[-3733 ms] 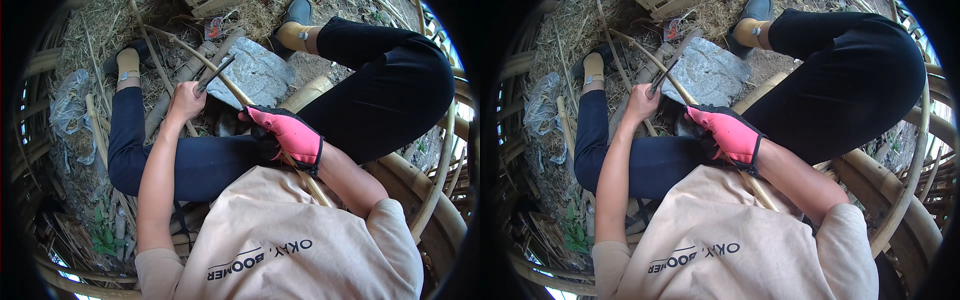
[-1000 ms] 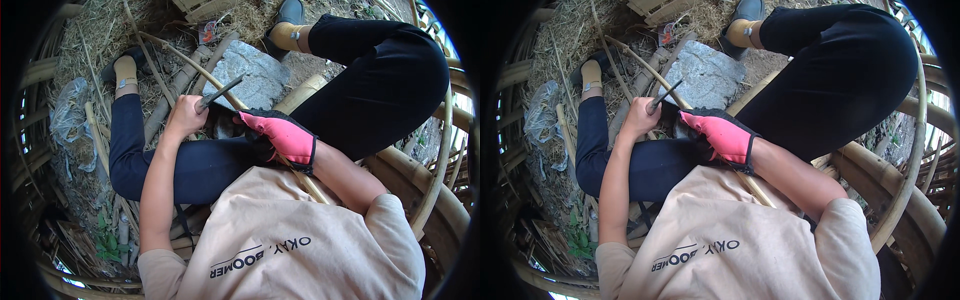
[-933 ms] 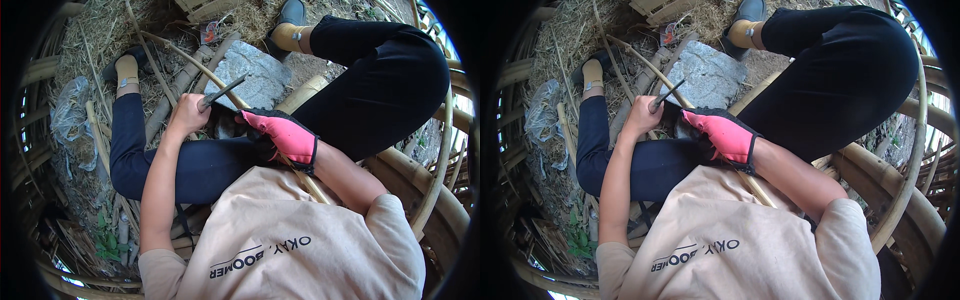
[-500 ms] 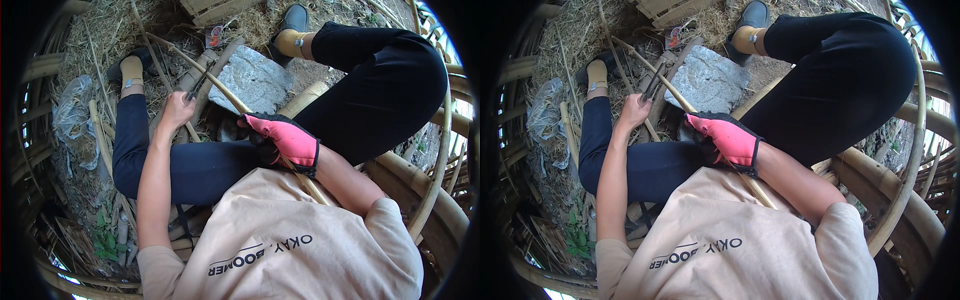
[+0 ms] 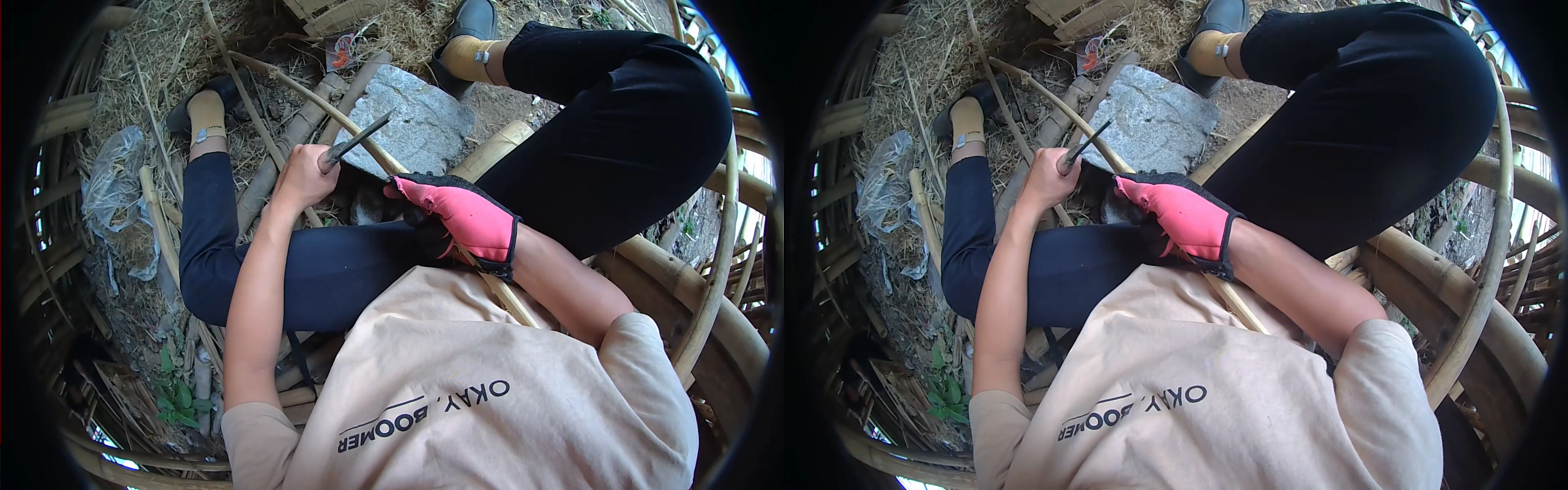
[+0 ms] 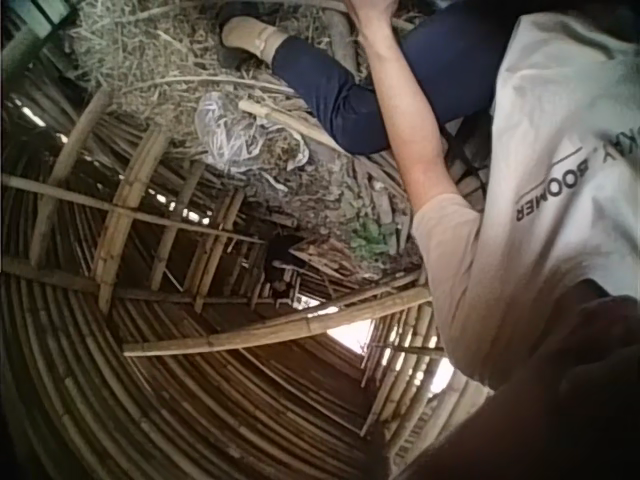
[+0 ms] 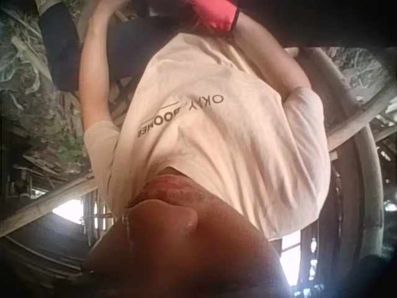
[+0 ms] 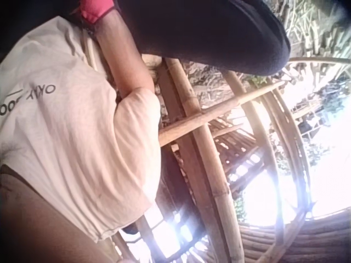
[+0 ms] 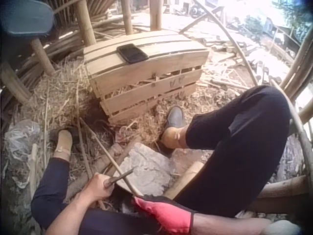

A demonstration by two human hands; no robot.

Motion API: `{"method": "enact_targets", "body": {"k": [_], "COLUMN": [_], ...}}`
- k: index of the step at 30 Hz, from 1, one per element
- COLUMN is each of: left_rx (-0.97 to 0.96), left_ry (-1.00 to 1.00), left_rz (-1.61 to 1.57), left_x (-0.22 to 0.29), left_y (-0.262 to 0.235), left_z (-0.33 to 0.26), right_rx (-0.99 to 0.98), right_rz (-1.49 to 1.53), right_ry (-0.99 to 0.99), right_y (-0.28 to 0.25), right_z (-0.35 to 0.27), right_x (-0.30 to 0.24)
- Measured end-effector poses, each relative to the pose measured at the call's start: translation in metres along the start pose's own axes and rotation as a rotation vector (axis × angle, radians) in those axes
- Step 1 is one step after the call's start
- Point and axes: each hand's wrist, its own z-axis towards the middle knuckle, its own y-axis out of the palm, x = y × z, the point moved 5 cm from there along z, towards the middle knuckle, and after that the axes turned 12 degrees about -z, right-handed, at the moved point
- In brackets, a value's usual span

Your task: The person shaves a thin bamboo stick using a knife while sitting on a bamboo structure.

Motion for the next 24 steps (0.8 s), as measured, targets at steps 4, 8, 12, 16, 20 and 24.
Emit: {"method": "enact_targets", "body": {"k": [4,8,12,16,20,24], "left_rx": [0.069,0.122,0.217,0.172,0.105,0.004], "left_ry": [0.055,0.052,-0.206,-0.191,-0.134,0.002], "left_rz": [0.049,0.14,0.061,0.065,-0.06,-0.064], "left_x": [0.006,0.009,-0.029,-0.034,-0.006,0.018], "left_y": [-0.002,-0.006,-0.021,-0.038,-0.015,-0.005], "left_z": [0.001,-0.001,-0.001,-0.004,-0.004,-0.008], "right_rx": [-0.043,-0.045,-0.095,-0.135,-0.146,-0.124], "right_rz": [0.03,0.052,0.099,0.068,0.13,0.092], "right_ry": [0.011,0.014,0.035,-0.012,0.025,0.015], "right_y": [-0.001,-0.002,0.006,0.002,0.002,0.0], "right_z": [0.0,0.0,-0.007,-0.001,0.0,-0.001], "right_x": [0.0,0.001,-0.003,0.002,0.002,0.001]}}
